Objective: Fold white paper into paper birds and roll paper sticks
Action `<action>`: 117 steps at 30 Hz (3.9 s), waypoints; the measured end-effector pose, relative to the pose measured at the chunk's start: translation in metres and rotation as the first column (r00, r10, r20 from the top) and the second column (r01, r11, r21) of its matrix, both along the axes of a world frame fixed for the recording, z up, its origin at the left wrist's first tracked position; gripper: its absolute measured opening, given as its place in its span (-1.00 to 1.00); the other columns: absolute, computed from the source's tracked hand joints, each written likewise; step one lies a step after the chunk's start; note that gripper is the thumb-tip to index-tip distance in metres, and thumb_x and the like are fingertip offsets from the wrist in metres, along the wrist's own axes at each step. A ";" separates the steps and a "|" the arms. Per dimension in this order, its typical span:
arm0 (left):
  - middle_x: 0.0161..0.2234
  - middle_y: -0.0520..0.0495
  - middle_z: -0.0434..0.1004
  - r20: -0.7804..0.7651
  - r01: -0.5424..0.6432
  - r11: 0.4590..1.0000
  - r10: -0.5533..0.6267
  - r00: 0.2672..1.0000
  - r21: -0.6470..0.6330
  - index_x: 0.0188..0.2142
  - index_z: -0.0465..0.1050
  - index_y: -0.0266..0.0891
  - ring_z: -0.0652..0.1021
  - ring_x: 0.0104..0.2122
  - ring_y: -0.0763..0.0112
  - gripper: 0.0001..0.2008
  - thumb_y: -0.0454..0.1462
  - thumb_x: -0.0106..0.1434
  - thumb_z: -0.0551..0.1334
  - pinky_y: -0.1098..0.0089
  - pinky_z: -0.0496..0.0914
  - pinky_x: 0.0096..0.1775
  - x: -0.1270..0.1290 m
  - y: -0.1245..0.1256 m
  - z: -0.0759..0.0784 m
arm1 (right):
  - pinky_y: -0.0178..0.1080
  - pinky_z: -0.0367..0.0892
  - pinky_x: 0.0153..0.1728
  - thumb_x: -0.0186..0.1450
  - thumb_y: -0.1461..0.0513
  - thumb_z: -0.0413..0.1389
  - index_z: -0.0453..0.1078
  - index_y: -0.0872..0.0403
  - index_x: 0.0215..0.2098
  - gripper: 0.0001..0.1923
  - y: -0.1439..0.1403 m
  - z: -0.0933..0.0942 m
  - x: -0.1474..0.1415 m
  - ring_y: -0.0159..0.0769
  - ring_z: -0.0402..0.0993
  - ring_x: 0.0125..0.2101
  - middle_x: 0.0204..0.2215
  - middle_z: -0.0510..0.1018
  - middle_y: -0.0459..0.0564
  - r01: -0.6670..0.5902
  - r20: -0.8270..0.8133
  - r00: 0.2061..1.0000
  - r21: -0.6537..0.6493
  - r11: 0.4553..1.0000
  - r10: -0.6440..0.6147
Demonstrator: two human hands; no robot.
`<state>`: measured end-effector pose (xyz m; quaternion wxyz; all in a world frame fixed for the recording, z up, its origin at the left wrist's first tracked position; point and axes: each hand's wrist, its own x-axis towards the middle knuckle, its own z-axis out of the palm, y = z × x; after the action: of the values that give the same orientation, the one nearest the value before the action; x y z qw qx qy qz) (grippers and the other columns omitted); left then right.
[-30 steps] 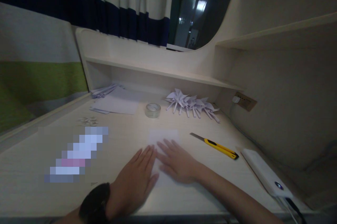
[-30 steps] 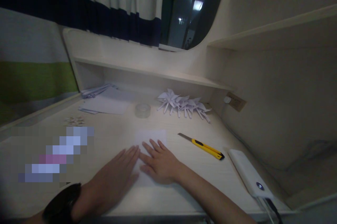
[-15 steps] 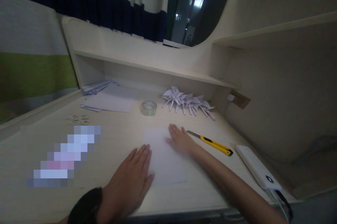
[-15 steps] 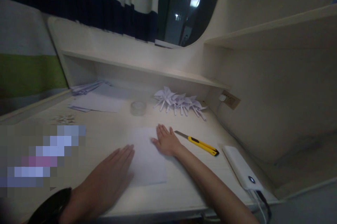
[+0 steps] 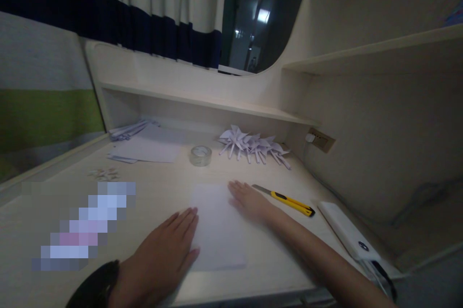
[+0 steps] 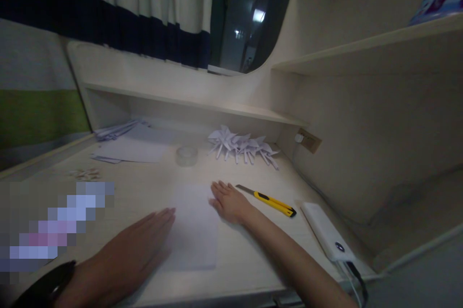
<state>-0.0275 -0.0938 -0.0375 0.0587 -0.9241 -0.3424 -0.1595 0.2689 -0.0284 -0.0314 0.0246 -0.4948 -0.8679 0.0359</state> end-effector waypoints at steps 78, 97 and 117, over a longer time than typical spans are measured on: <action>0.27 0.06 0.13 -0.022 0.114 0.982 -0.119 0.993 -0.151 0.26 0.09 -0.01 0.10 0.25 0.02 -0.53 -0.11 0.41 -0.19 -0.09 -0.03 0.16 0.091 0.067 -0.007 | -0.23 0.14 -0.31 0.38 0.30 -0.02 0.32 0.10 -0.26 -0.90 -0.025 0.012 0.010 -0.28 0.30 -0.29 -0.34 0.46 -0.01 -0.544 0.409 0.816 0.301 0.784 0.409; 0.28 0.03 0.11 0.003 0.122 0.979 -0.123 0.992 -0.166 0.28 0.04 0.01 0.06 0.27 0.05 -0.51 -0.05 0.39 -0.15 -0.06 -0.11 0.19 0.090 0.067 -0.010 | -0.22 0.07 -0.49 0.38 0.29 -0.03 0.29 0.07 -0.34 -0.87 -0.078 0.019 0.000 -0.31 0.24 -0.44 -0.41 0.43 -0.06 -0.535 0.356 0.826 0.248 0.807 0.438; 0.27 -0.08 0.12 0.043 0.125 0.983 -0.120 0.992 -0.137 0.27 0.07 -0.16 0.06 0.27 0.08 -0.48 -0.05 0.40 -0.13 -0.01 -0.09 0.21 0.089 0.067 -0.009 | -0.32 0.22 -0.47 0.34 0.24 0.00 0.38 0.08 -0.39 -0.82 -0.126 0.030 -0.012 -0.39 0.36 -0.48 -0.47 0.50 -0.07 -0.328 -0.183 0.926 0.040 0.944 0.329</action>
<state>0.0620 -0.0266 -0.0462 -0.0221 -0.9423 -0.2960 -0.1546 0.2568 -0.1547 -0.0018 0.1018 -0.3369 -0.9324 0.0820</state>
